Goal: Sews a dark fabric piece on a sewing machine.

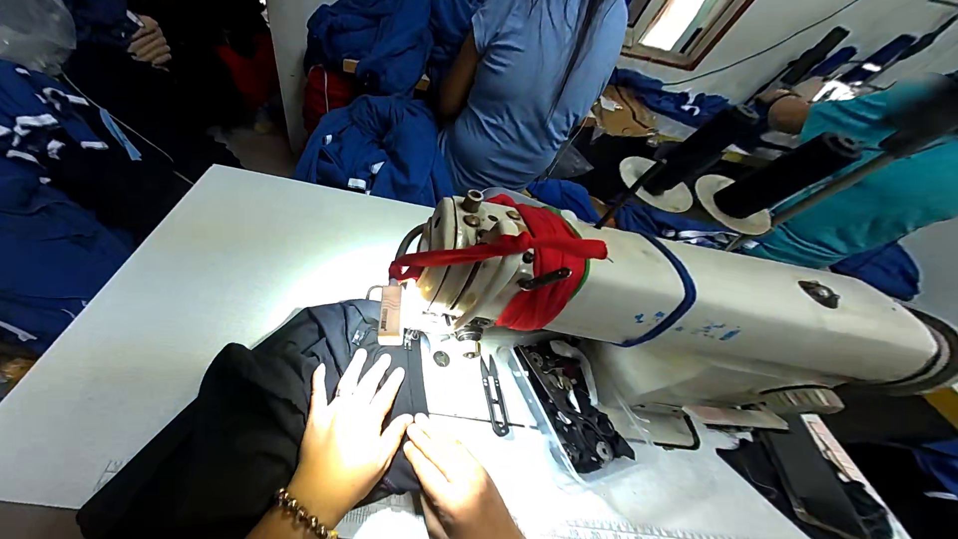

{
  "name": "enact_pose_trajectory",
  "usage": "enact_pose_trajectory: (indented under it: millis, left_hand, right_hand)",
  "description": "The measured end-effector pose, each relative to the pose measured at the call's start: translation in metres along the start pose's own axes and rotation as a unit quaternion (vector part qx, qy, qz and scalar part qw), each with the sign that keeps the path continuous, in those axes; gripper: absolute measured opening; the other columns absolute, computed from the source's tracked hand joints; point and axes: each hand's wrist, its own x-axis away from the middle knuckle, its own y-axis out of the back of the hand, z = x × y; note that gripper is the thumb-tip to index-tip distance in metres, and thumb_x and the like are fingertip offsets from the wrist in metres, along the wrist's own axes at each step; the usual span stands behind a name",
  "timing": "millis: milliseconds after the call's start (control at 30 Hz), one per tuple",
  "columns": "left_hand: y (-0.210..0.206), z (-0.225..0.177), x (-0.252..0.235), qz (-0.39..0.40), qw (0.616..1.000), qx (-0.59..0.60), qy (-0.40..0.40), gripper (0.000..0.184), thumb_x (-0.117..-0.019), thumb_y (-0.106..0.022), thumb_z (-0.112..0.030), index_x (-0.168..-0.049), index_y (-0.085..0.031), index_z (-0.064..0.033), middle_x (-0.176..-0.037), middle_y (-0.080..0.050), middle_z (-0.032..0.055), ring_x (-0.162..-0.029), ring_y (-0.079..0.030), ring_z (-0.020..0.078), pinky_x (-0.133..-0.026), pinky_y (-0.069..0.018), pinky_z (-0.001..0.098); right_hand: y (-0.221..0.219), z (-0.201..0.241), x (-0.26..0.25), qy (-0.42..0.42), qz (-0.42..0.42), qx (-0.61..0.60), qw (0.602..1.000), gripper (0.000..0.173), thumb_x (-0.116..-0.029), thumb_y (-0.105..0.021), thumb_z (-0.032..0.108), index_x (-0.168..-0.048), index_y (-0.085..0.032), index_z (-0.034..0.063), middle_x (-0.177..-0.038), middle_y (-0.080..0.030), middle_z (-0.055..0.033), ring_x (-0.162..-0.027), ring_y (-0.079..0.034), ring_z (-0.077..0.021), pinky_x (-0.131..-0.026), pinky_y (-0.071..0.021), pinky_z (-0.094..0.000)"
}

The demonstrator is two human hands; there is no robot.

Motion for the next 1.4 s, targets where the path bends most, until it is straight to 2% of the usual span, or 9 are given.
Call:
enact_pose_trajectory:
  millis: [500,700,867,933,1000,1067,1200,1300,1400]
  left_hand:
    - [0.011,0.014,-0.038,0.114,0.993,0.016,0.025,0.059,-0.1039,-0.031,-0.061,-0.153,-0.05,-0.0338,-0.164,-0.04,-0.0069,-0.157,-0.024,0.0226,-0.122,-0.0044,0.0688]
    - [0.008,0.016,-0.042,0.105,0.994,0.012,0.023,0.058,-0.1041,-0.032,-0.06,-0.151,-0.052,-0.0325,-0.163,-0.04,-0.0071,-0.157,-0.025,0.0232,-0.122,-0.0062,0.0695]
    - [0.017,0.024,-0.07,0.202,0.978,0.017,0.05,0.056,-0.105,-0.036,-0.058,-0.153,-0.049,-0.0339,-0.168,-0.029,-0.0086,-0.16,-0.011,0.02,-0.124,0.0054,0.0645]
    - [0.017,0.031,-0.07,0.177,0.981,0.068,0.034,0.047,-0.1038,-0.045,-0.037,-0.149,-0.056,-0.0274,-0.166,-0.035,-0.0051,-0.159,-0.015,0.0219,-0.125,0.0007,0.0615]
    - [0.018,0.035,-0.055,0.082,0.983,0.166,-0.001,0.047,-0.0893,-0.052,-0.004,-0.132,-0.07,-0.0124,-0.15,-0.056,0.0058,-0.151,-0.035,0.027,-0.125,-0.0207,0.0557]
    - [0.032,0.024,-0.032,0.018,0.977,0.207,-0.048,0.039,-0.081,-0.054,0.009,-0.109,-0.075,-0.0088,-0.124,-0.071,0.0062,-0.138,-0.053,0.0274,-0.118,-0.0364,0.054]
    - [0.049,-0.009,0.005,0.005,0.993,0.098,-0.065,0.05,-0.0882,-0.05,-0.005,-0.132,-0.069,-0.0205,-0.135,-0.068,-0.0073,-0.143,-0.049,0.0242,-0.114,-0.0173,0.0794]
    - [0.02,-0.002,0.014,-0.029,0.998,0.045,-0.04,0.046,-0.1029,-0.037,-0.03,-0.137,-0.068,-0.0259,-0.145,-0.062,-0.0063,-0.146,-0.046,0.0241,-0.114,-0.012,0.0802]
    - [0.008,-0.001,0.02,-0.047,0.998,0.027,-0.033,0.047,-0.1053,-0.034,-0.035,-0.137,-0.068,-0.0276,-0.148,-0.059,-0.0055,-0.147,-0.045,0.0236,-0.117,-0.0146,0.0771]
  right_hand:
    - [-0.012,-0.01,-0.021,-0.034,-0.005,0.009,0.999,0.029,-0.0857,-0.059,0.008,-0.105,-0.079,0.001,-0.117,-0.075,-0.0151,-0.119,-0.069,-0.0264,-0.104,-0.0533,-0.0375]
    - [-0.012,-0.011,-0.021,-0.041,0.002,0.004,0.999,0.029,-0.0879,-0.058,0.009,-0.106,-0.079,0.0024,-0.117,-0.076,-0.0138,-0.12,-0.069,-0.0264,-0.105,-0.0526,-0.0385]
    - [-0.017,-0.019,-0.038,-0.067,0.001,-0.006,0.998,0.028,-0.0884,-0.059,0.009,-0.107,-0.079,0.0023,-0.117,-0.075,-0.0138,-0.119,-0.069,-0.0264,-0.106,-0.0528,-0.042]
    - [-0.02,-0.024,-0.043,-0.063,-0.006,-0.001,0.998,0.027,-0.0884,-0.059,0.009,-0.105,-0.079,0.0023,-0.117,-0.075,-0.014,-0.119,-0.069,-0.0273,-0.106,-0.0526,-0.0432]
    - [-0.02,-0.028,-0.047,-0.049,-0.008,0.006,0.999,0.027,-0.0886,-0.058,0.01,-0.104,-0.08,0.0035,-0.116,-0.076,-0.0131,-0.12,-0.068,-0.0279,-0.108,-0.0511,-0.0455]
    - [-0.018,-0.029,-0.048,-0.026,-0.013,0.005,1.0,0.024,-0.0886,-0.059,0.012,-0.1,-0.08,0.0056,-0.113,-0.077,-0.0108,-0.119,-0.069,-0.0284,-0.108,-0.0489,-0.0495]
    - [-0.008,-0.011,-0.023,0.015,-0.016,-0.028,0.999,0.017,-0.0913,-0.061,0.014,-0.088,-0.076,0.0088,-0.099,-0.078,-0.0088,-0.107,-0.072,-0.0228,-0.095,-0.0563,-0.0387]
    - [0.003,-0.009,-0.002,0.019,0.001,-0.045,0.999,0.021,-0.092,-0.058,0.012,-0.097,-0.078,0.0086,-0.113,-0.077,-0.0099,-0.117,-0.069,-0.0235,-0.109,-0.0479,-0.0441]
    - [0.007,-0.012,0.004,0.001,0.004,-0.05,0.999,0.021,-0.0929,-0.056,0.012,-0.097,-0.077,0.0096,-0.115,-0.077,-0.0086,-0.12,-0.068,-0.0216,-0.114,-0.0439,-0.0458]
